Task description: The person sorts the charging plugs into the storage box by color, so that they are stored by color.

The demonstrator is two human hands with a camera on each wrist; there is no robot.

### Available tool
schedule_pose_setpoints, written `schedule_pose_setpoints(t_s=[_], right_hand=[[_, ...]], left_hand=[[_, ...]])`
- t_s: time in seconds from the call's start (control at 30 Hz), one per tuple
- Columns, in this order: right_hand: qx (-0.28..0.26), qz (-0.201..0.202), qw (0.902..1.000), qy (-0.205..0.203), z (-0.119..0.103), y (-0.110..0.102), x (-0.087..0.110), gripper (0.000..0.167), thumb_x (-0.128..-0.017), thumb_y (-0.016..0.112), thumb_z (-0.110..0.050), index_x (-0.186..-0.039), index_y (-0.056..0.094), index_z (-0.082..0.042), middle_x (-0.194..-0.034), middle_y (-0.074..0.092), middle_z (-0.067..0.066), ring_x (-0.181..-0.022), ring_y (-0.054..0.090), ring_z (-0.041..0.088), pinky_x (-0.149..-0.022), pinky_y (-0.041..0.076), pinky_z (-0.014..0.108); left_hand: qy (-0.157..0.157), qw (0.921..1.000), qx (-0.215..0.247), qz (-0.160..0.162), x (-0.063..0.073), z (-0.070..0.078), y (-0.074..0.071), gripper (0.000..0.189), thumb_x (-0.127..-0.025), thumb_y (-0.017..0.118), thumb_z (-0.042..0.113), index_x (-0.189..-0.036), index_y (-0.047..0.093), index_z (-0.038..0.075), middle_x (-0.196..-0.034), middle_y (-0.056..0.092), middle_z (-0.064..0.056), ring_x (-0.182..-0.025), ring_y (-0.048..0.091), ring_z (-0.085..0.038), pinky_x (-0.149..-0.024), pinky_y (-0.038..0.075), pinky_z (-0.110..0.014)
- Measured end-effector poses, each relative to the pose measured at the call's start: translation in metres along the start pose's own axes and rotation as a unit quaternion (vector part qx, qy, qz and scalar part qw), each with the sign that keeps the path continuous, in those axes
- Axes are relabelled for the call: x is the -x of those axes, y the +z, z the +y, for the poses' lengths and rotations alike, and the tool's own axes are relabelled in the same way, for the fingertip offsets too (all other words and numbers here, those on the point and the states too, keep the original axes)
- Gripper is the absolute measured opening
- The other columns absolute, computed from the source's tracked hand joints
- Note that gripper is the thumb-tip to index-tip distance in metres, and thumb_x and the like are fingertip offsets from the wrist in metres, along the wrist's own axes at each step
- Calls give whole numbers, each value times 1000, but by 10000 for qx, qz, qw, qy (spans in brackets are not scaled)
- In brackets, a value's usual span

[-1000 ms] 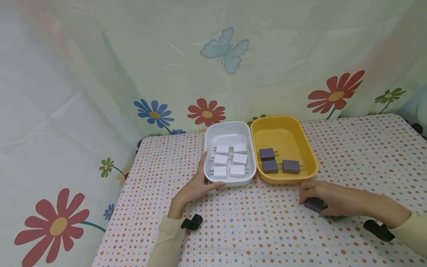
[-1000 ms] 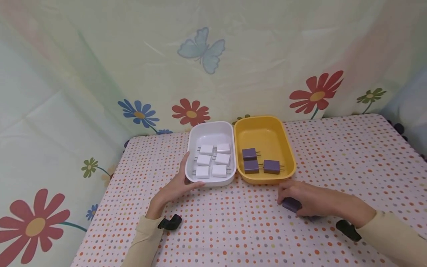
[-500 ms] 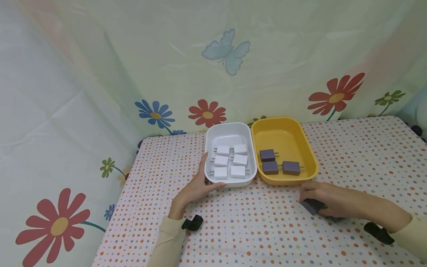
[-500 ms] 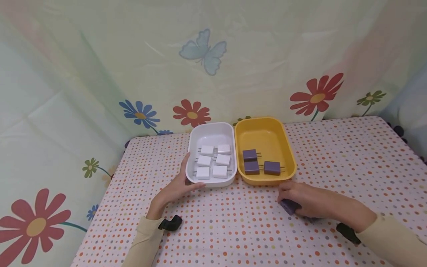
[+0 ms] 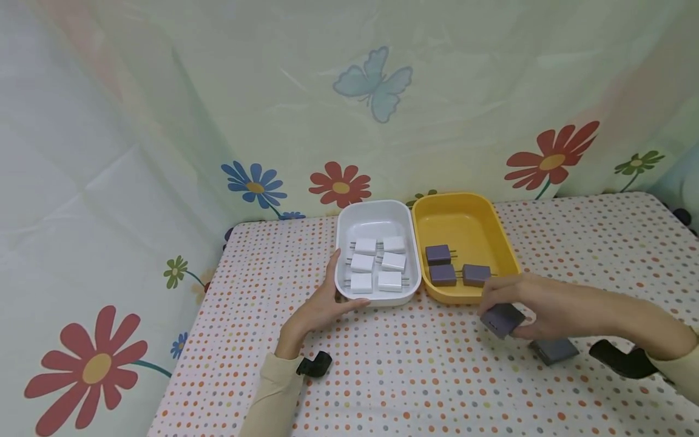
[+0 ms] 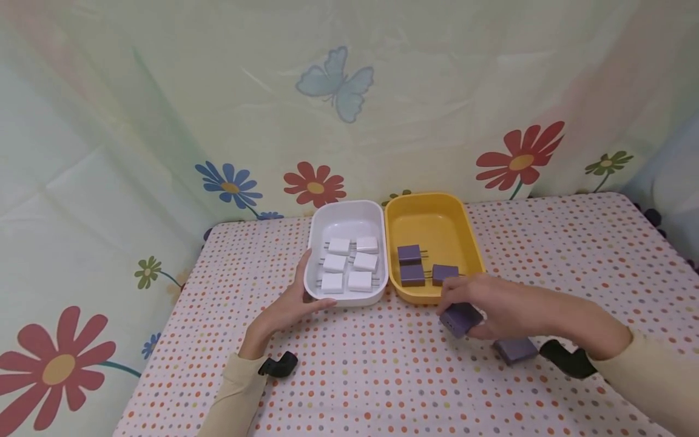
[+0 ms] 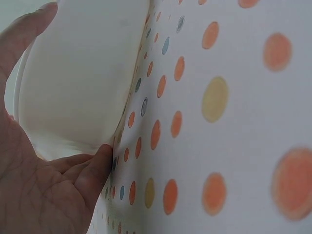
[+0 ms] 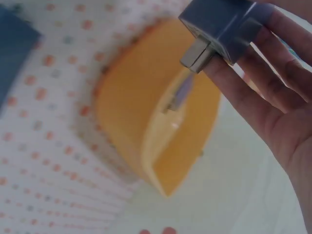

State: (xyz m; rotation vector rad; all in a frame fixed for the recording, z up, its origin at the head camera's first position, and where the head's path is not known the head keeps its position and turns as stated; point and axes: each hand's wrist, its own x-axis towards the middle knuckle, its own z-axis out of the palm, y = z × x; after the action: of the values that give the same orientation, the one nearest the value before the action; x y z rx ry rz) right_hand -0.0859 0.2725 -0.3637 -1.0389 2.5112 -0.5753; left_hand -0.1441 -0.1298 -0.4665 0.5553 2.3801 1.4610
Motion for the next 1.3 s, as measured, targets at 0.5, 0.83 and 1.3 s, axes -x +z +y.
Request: schedule_pose_setpoints(t_s=[0.5, 0.83, 1.3], right_hand=[[806, 911, 9907, 617, 40, -62, -70, 39, -76, 91, 2, -111, 76, -4, -104, 68, 1, -93, 62, 19, -84, 59, 45], [550, 571, 9906, 1117, 70, -43, -104, 33, -77, 88, 6, -107, 73, 5, -99, 69, 8, -90, 61, 24, -85, 57, 49], [188, 227, 9871, 1572, 76, -30, -112, 31, -79, 85, 7, -108, 72, 8, -95, 68, 8, -84, 57, 23, -79, 57, 43]], left_hand=[[-29, 10000, 22, -67, 1, -2, 0, 124, -92, 83, 33, -166, -17, 30, -175, 11, 0, -158, 18, -22, -125, 17, -53], [-35, 9999, -100, 37, -1, -3, 0, 125, -91, 84, 35, -167, -15, 27, -175, 11, 1, -158, 17, -20, -126, 16, -50], [82, 10000, -6, 17, -2, -4, 0, 125, -91, 85, 32, -167, -14, 25, -174, 15, 0, -158, 19, -20, -125, 16, -51]])
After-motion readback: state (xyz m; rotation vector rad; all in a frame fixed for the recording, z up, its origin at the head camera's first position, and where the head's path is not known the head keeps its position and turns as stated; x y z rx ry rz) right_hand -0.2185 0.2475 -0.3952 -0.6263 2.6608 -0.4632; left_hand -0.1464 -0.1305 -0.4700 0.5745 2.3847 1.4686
